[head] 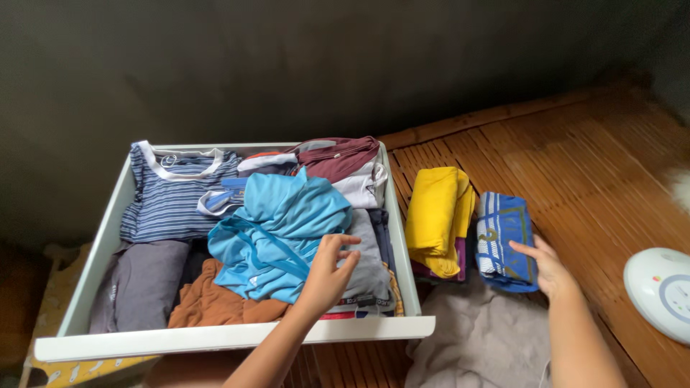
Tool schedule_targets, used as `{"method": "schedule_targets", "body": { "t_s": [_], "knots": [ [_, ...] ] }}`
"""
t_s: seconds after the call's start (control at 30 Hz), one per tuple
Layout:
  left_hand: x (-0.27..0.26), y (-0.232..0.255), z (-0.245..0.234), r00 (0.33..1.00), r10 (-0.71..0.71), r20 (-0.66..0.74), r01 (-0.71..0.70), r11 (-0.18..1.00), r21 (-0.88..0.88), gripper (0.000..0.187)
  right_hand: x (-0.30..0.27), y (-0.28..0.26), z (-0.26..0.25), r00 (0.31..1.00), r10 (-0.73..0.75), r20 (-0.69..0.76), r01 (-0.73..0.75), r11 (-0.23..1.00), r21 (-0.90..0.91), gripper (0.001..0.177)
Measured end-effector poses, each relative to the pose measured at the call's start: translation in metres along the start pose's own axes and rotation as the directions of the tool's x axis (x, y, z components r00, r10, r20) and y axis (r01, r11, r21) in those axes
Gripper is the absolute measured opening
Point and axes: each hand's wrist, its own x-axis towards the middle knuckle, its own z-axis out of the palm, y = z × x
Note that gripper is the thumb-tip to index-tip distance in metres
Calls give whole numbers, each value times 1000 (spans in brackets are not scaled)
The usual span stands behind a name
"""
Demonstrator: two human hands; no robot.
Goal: The person folds various shirts and garments from a white drawer and places them on the floor beside the drawer. The person handles yellow, blue, striped, and gray shirts one at a time, folding each neatly.
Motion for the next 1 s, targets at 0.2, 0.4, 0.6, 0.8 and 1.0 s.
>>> {"method": "schedule_targets", "body": {
  "t_s": [0.2, 0.4, 0.6, 0.8, 1.0],
  "knots": [
    [5, -18, 8, 999, -35, -35, 37, 997, 66, 25, 28, 66, 18, 980, -87, -176, -11, 871, -491, 87],
    [-7, -31, 25, 996, 64, -63, -58, 994, 93, 18, 42, 73, 20, 884, -456, -106, 89, 386, -918, 77],
    [-18, -29, 28, 993, 95, -71, -85, 988, 128, 18, 56, 72, 53, 755, -575, 316, 255, -186, -949, 57],
    [-17, -13, 20, 997, 36, -67, -31, 997, 71, 14, 43, 74, 43, 830, -358, 429, 274, -408, -871, 60],
    [-33, 5, -15, 968, 220, -120, -184, 949, 256, 16, 40, 16, 75, 851, -304, 428, 378, -209, -902, 73]
  ]
}}
